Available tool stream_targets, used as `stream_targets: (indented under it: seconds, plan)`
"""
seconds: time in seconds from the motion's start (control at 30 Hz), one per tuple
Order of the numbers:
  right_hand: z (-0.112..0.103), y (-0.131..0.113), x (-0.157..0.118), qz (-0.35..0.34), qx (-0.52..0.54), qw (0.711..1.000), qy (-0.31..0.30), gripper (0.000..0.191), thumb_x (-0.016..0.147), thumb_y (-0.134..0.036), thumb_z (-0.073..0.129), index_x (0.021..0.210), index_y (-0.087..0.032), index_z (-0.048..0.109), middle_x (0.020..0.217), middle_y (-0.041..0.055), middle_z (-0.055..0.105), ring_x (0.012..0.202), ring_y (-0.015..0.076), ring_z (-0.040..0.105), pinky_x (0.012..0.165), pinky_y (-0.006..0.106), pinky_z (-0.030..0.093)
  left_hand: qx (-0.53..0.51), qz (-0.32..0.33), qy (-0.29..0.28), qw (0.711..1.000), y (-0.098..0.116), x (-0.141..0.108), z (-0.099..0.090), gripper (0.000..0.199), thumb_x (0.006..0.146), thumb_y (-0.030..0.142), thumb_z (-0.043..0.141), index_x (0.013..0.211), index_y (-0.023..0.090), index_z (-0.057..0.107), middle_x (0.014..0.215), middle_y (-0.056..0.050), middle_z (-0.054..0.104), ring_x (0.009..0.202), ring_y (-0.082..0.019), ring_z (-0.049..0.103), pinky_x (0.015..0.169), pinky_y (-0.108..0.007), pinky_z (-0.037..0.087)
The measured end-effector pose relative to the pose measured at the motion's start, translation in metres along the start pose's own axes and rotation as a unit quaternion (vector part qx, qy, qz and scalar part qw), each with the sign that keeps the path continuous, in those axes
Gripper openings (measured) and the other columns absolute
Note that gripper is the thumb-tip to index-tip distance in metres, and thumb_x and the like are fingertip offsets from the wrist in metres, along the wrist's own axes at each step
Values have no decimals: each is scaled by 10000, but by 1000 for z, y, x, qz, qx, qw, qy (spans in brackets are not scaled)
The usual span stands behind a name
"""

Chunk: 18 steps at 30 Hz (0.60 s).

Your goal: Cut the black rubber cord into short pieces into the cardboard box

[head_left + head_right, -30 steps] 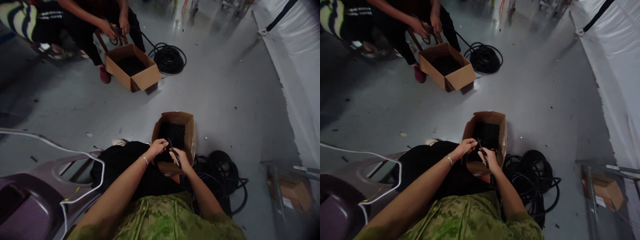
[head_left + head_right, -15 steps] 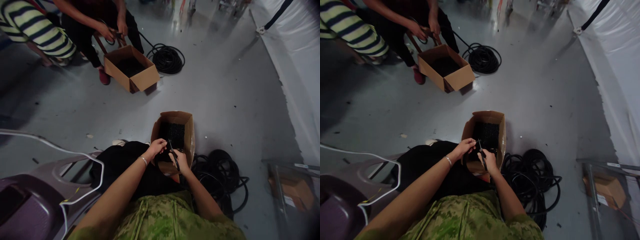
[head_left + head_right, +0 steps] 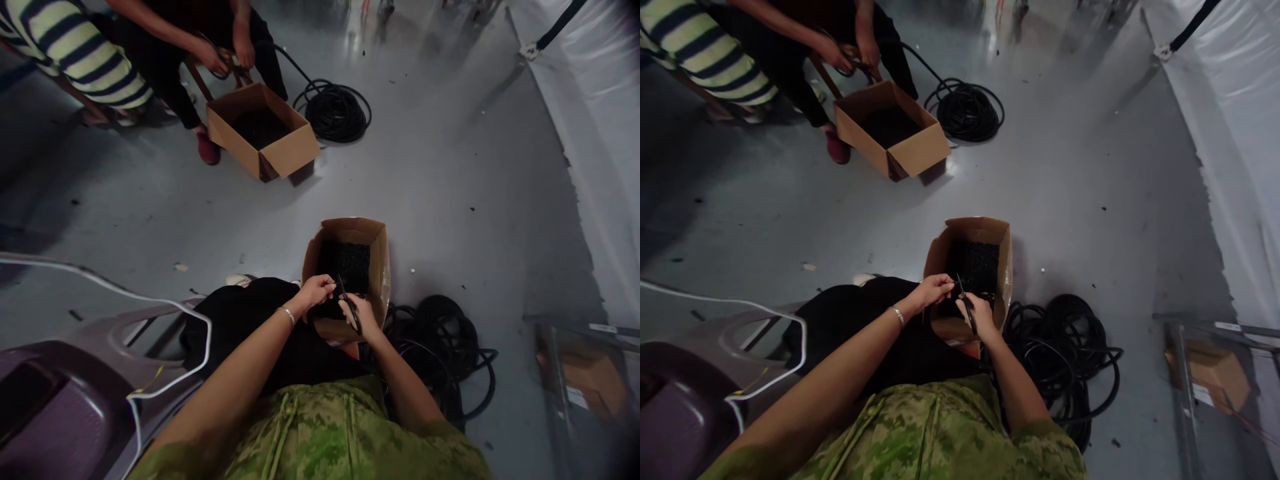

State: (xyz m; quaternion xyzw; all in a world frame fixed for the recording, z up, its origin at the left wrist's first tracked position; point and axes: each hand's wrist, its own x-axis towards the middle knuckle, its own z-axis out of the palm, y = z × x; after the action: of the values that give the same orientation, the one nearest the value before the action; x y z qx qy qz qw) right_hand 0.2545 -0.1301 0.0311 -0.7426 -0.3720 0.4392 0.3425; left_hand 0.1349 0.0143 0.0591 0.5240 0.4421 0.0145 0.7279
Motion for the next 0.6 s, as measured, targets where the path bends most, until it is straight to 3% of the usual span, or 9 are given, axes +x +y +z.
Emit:
stream_targets:
  seconds: [0.37, 0.6]
  plan:
    - [18, 9, -6, -40, -115, 991, 57, 362, 903, -452, 464, 857, -181, 700, 647, 35, 635, 587, 161, 577, 559, 238, 415, -15, -46, 80, 996, 1, 4, -1, 172, 864, 171, 586, 708, 161, 513, 513, 48, 536, 343, -39, 388, 373, -163, 263]
    - [19, 26, -19, 90, 7, 996, 6, 351, 815, -520, 570, 813, -188, 683, 501, -26, 539, 397, 112, 497, 387, 198, 360, -46, -31, 96, 994, 4, 2, -2, 182, 878, 174, 569, 713, 167, 492, 518, 53, 531, 345, -42, 403, 380, -168, 283]
